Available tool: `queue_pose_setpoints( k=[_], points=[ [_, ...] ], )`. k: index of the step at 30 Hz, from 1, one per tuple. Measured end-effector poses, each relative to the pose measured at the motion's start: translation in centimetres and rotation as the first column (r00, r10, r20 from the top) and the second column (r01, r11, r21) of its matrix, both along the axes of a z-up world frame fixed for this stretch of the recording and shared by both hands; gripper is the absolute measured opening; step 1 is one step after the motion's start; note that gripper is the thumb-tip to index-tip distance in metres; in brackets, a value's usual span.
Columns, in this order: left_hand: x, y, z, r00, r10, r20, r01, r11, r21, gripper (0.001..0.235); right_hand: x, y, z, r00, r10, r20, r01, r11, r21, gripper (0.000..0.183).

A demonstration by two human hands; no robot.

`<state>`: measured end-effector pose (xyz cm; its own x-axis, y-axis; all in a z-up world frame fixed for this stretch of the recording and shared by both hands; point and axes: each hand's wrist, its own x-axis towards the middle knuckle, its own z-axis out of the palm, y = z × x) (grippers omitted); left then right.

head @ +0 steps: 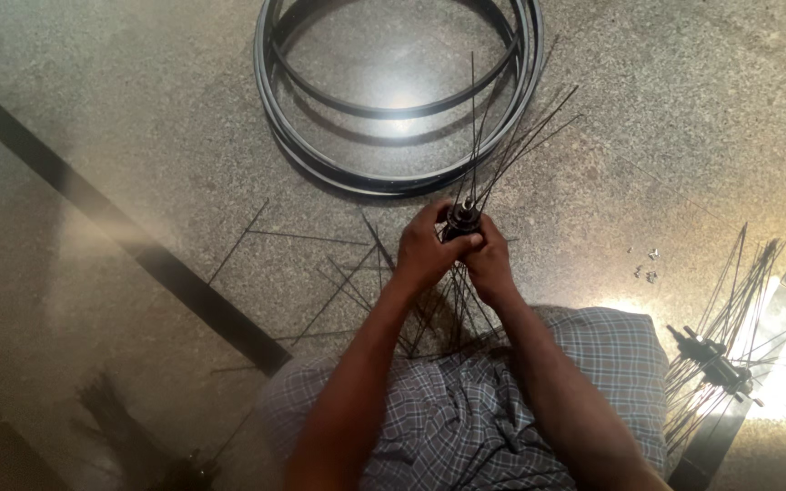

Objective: The person is assembling a bicycle wheel by inserting spokes into the hub and organizing them. They handle the hub and spokes by hand, arranging the spokes in a radial pattern around the hub.

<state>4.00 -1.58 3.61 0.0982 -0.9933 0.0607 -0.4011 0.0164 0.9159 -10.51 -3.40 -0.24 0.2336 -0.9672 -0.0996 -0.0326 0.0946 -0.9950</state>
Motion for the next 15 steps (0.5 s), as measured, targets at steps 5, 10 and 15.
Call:
queue_pose_setpoints(
  k=[5, 10, 15],
  points=[
    [-0.5, -0.1, -0.5, 0.997, 0.072, -0.033, -0.073, 0.997, -0.036, 0.060, -0.1, 0.2, 0.2, 0.995, 0.097, 0.002, -0.096, 0.993, -0.071, 0.041],
    [-1.2, 0.3, -0.9, 0.980, 0.087, -0.177, -0.114, 0.983, -0.144, 0.051, 0.1, 0.1, 1.0, 0.987, 0.087, -0.134, -0.111, 0.977, -0.184, 0.051],
    [-0.3, 0.4, -0.6, 0.883, 0.133, -0.450, -0.131, 0.991, 0.034, 0.042, 0.4, 0.2, 1.4, 0.989, 0.104, -0.102, -0.122, 0.974, -0.192, 0.059]
  ],
)
